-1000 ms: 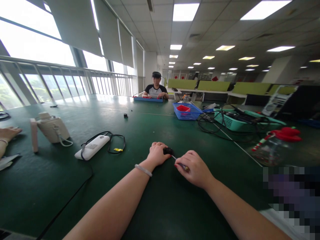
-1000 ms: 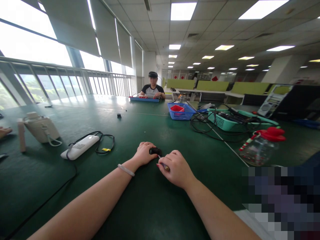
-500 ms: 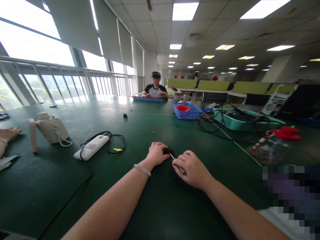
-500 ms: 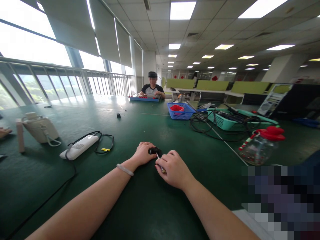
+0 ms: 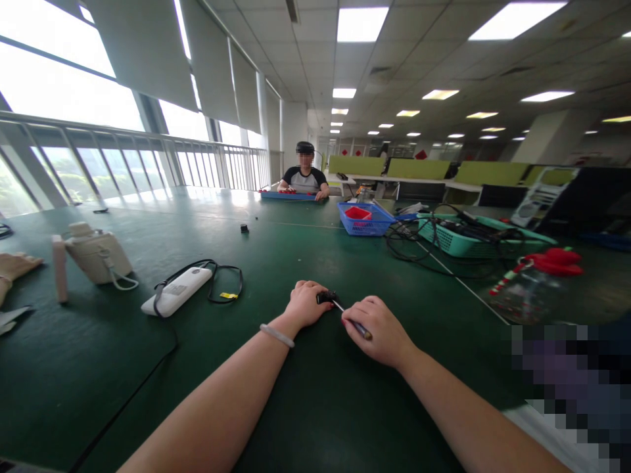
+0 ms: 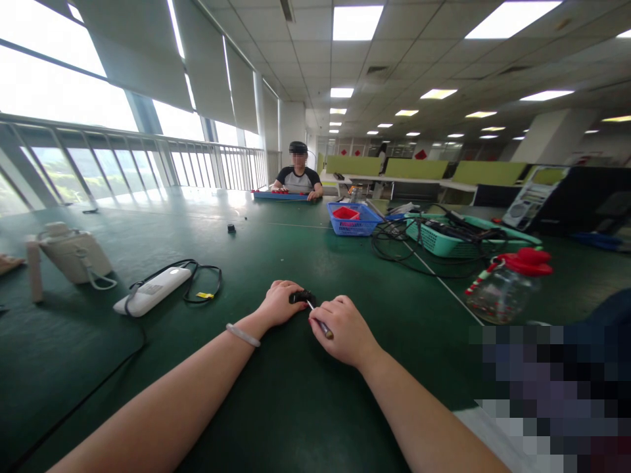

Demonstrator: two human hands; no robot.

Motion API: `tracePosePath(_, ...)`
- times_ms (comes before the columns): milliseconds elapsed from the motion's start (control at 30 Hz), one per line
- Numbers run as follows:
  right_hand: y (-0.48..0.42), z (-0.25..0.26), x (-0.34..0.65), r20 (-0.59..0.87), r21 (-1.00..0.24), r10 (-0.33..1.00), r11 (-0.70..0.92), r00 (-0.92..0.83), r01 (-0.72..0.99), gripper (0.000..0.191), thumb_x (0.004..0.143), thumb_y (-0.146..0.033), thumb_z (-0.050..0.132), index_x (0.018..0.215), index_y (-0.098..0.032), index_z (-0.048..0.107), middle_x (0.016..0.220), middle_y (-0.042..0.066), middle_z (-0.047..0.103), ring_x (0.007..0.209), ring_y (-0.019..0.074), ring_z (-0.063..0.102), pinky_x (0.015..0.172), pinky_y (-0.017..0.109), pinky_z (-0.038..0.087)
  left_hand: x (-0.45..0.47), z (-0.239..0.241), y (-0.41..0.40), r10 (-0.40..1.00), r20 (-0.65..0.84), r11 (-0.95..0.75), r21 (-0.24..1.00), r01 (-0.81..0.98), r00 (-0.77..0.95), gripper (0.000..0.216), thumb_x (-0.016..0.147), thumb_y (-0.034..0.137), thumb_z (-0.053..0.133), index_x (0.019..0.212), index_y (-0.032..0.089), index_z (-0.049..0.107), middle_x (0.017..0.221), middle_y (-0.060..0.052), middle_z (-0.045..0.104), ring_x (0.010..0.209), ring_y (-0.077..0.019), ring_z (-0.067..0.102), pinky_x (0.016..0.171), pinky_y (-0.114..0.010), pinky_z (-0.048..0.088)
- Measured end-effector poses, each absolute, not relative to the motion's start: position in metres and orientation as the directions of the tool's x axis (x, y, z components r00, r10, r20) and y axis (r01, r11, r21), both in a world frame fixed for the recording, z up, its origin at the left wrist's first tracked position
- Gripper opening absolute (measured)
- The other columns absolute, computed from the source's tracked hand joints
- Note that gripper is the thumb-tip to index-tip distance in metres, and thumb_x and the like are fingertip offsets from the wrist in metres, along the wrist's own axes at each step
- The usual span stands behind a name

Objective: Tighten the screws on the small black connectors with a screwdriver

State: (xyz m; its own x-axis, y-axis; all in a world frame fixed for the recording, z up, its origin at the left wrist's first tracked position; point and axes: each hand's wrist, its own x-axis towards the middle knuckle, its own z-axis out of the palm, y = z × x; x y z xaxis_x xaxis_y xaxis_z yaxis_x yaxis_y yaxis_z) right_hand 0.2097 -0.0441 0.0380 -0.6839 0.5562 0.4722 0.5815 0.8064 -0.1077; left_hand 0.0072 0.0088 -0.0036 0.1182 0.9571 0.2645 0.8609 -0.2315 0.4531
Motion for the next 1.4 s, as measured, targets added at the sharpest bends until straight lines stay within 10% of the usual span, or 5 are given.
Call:
tracePosePath(1000, -0.036, 0.033, 0.215, 0.516, -0.214, 0.644, 0.736, -0.565, 0.643, 0.014, 0.092, -0.025, 0.051, 0.088, -0.021, 0.064, 0.084, 0.003, 0.066, 0.076, 0.0182, 0.06, 0.078, 0.035, 0.045, 0.007, 0.0, 0.004, 0.951, 0.264, -0.268, 0.433, 0.861, 0.164, 0.044, 0.077, 0.047, 0.067, 0.118, 0.032, 0.066, 0.125, -0.002, 0.063, 0.123, -0.0297, 0.044, 0.104, -0.045, 0.036)
tracePosePath(1400, -0.029, 0.027, 0.222, 0.459, -0.715, 0.856, 0.515, -0.238, 0.474, 0.037, 0.094, -0.047, 0.046, 0.076, -0.02, 0.064, 0.057, 0.0, 0.057, 0.052, 0.0159, 0.055, 0.049, 0.027, 0.041, 0.005, 0.003, 0.004, 0.928, 0.256, -0.361, 0.441, 0.822, 0.27, 0.044, 0.072, 0.049, 0.072, 0.112, 0.032, 0.069, 0.122, -0.002, 0.065, 0.124, -0.0293, 0.045, 0.105, -0.044, 0.036)
